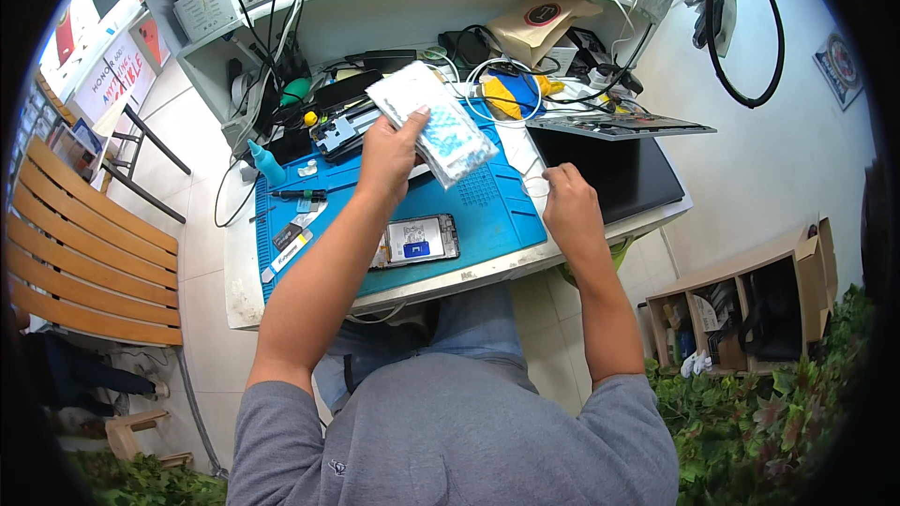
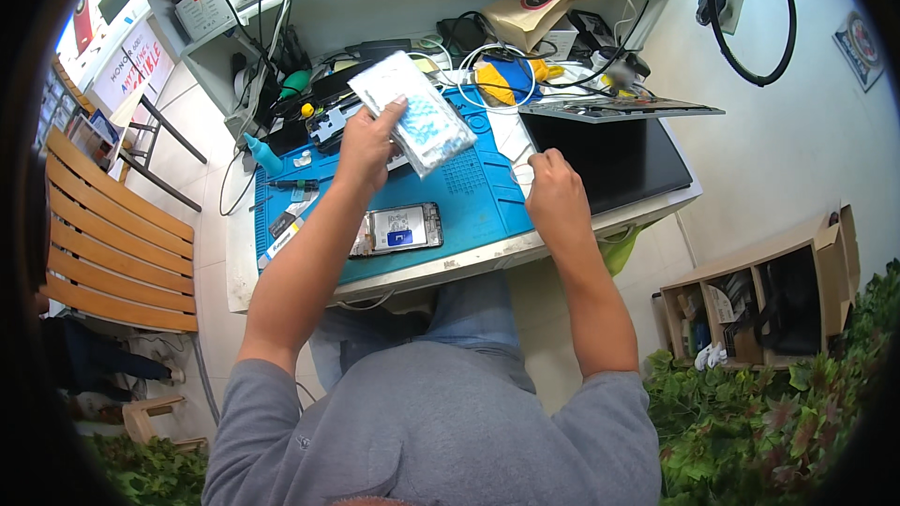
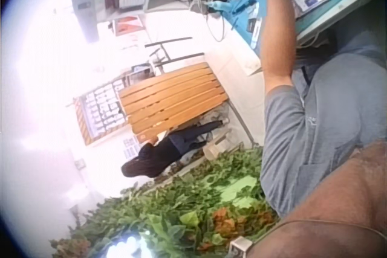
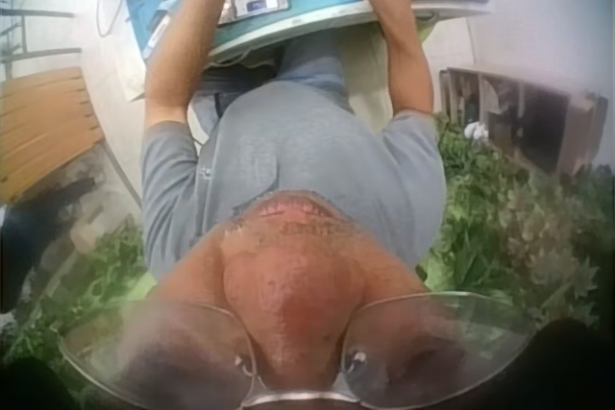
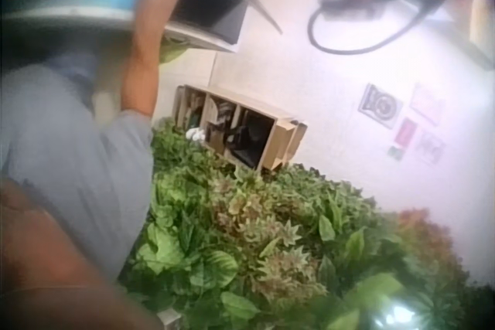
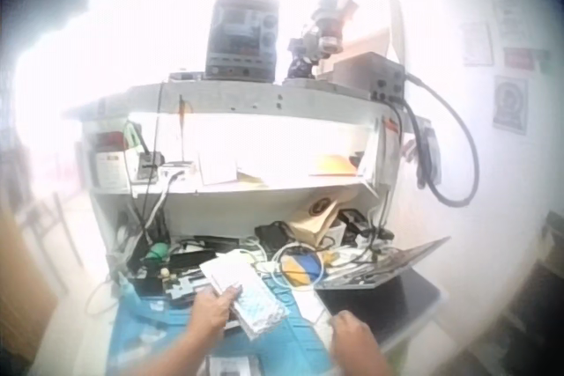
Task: The person uses a screwdriver and a prying tool to work on the internal components of a mobile phone on a blue mat, later holding up a new screen for comparison.
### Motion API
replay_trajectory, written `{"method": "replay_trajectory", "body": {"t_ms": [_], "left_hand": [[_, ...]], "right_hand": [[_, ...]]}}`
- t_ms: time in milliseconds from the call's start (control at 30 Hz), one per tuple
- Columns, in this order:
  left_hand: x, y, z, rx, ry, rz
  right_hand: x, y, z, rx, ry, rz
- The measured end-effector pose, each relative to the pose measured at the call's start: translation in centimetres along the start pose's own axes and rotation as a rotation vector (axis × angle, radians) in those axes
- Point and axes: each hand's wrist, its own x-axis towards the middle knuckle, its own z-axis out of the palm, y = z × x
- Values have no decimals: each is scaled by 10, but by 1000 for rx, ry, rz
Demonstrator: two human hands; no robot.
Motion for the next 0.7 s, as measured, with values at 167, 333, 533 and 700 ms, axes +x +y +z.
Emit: {"method": "replay_trajectory", "body": {"t_ms": [167,333,533,700], "left_hand": [[-17,-20,2,74,-177,49],[-34,-25,25,200,-222,161],[-37,-27,17,107,-243,139],[-42,-18,19,137,-316,39]], "right_hand": [[7,-66,-18,547,-55,192],[22,-86,7,342,26,-43],[24,-64,20,919,-210,332],[12,-30,30,1386,-239,412]]}}
